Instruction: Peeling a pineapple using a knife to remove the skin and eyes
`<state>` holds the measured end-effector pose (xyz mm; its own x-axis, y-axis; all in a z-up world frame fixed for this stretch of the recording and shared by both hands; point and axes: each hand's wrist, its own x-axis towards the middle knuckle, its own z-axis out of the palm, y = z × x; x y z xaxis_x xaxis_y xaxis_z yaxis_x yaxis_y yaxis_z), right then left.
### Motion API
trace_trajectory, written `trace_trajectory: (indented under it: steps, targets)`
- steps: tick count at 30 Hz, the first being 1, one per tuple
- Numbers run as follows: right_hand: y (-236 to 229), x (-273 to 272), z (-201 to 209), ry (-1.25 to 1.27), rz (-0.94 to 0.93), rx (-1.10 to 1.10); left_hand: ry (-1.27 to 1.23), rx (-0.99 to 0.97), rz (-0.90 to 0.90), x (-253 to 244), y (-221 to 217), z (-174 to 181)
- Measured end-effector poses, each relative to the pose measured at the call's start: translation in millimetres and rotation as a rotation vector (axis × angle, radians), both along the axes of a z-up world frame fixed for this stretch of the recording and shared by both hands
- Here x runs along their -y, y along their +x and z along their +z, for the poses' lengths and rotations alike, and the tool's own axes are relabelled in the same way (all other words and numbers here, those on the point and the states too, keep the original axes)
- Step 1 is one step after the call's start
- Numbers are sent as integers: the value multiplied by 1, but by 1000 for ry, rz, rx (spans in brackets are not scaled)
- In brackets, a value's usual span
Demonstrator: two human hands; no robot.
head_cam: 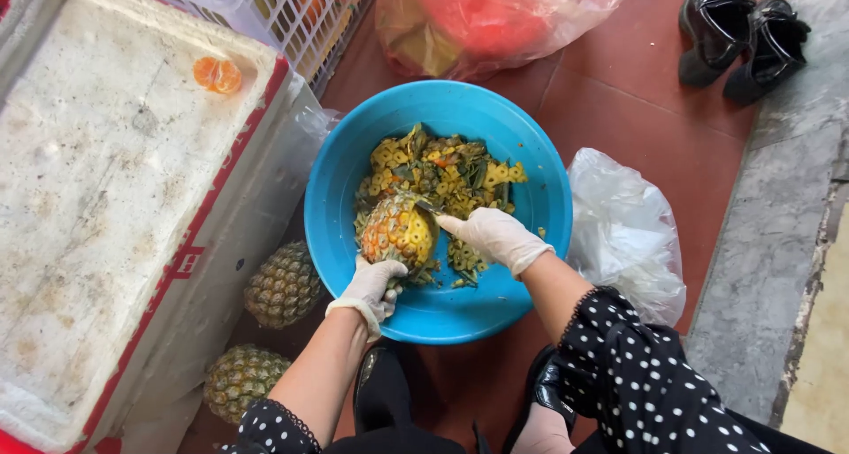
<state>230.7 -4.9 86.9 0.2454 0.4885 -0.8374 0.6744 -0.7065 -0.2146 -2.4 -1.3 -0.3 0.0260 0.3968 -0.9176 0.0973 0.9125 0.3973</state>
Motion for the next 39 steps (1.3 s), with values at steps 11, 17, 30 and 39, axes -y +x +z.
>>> trace_trajectory:
  steps: [11,17,30,39]
  targets:
    - [-4,-7,-60,29,-50,-34,17,-13,-40,1,-2,3]
    - [17,30,-54,182,390,18,4,57,-26,-6,-6,7]
    - [3,80,-1,62,-484,-224,236,-222,-609,-20,-20,-3]
    - [-28,105,22,164,161,162,179,-257,-779,-21,8,93]
